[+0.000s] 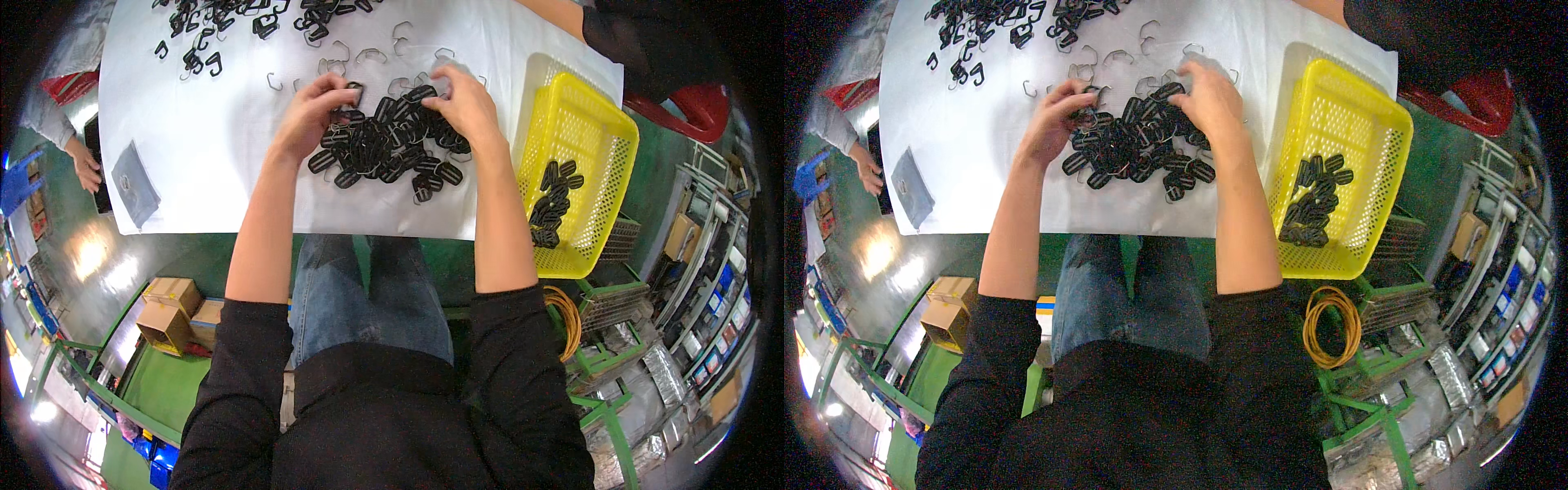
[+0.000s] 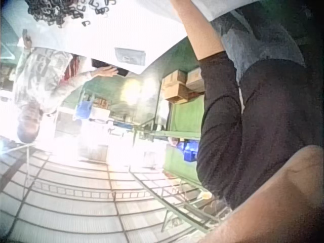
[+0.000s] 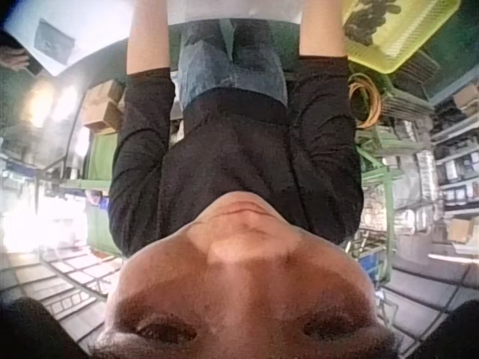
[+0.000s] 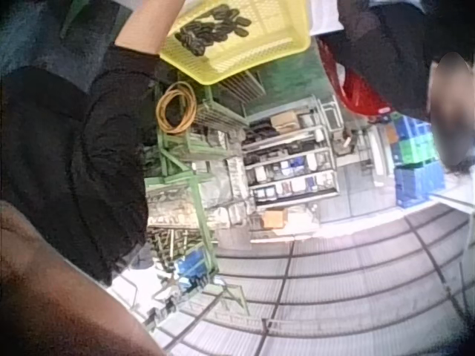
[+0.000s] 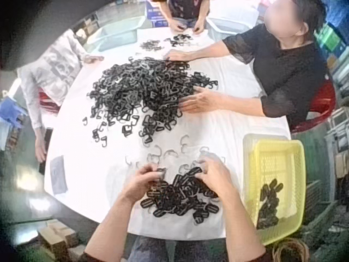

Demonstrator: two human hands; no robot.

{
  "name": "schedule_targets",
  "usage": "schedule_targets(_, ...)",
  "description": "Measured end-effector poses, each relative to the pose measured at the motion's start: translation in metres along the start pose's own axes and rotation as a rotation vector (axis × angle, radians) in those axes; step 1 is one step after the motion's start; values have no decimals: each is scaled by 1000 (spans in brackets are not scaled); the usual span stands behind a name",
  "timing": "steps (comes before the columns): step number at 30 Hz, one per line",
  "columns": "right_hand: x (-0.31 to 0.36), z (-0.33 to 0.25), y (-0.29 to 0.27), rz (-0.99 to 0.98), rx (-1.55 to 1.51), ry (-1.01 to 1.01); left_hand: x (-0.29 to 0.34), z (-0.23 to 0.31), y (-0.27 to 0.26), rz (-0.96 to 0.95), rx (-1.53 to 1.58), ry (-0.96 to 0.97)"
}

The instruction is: The person sorts small black plastic clips and metal hooks on a white table. They separate the clips from the hooks, placing the clips into a yellow basket and the hooks into a blue basket. The person works alongside two other individuals who are also sorting similar items.

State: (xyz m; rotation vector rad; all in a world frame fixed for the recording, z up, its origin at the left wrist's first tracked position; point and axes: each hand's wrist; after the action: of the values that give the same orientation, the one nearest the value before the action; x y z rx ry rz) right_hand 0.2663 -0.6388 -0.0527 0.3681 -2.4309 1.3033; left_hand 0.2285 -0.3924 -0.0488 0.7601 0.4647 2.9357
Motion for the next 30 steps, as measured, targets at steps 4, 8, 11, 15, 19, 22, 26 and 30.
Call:
schedule_targets(4, -14, -8, 5, -43, 227, -95, 9, 9, -3, -72, 301, 50)
schedule_targets(8, 2, -2, -16, -112, -174, -54, -6, -2, 36, 165, -996, 89)
schedule_targets(11, 34, 16, -32, -286, -992, 49, -7, -22, 61, 239, -1321, 143)
schedule_targets(15, 48, 28, -23, -304, -1224, 228, -11, -22, 57, 142, -1168, 41)
schedule_targets(19, 39, 29, -9, -262, -1231, 236, 0, 6, 30, 3, -209, -57)
schedule_targets(22, 38, 31, -11, -113, -1045, 196, 13, 18, 22, -97, 352, 10)
schedule_targets(26, 46, 34, -17, -68, -868, 448, 4, 8, 34, -55, 193, -9)
schedule_targets(30, 49, 12, 8, 132, -30, 190, -14, -18, 64, 163, -1011, 168)
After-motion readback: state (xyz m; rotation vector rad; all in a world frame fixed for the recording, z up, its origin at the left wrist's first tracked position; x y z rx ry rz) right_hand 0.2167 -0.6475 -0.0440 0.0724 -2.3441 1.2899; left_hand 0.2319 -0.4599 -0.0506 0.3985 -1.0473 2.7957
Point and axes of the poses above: each hand's wrist, its own x-axis away from the middle knuckle, its own y-axis out of the palm, z = x × y, and after that the axes turned 7 degrees about y, right-handed
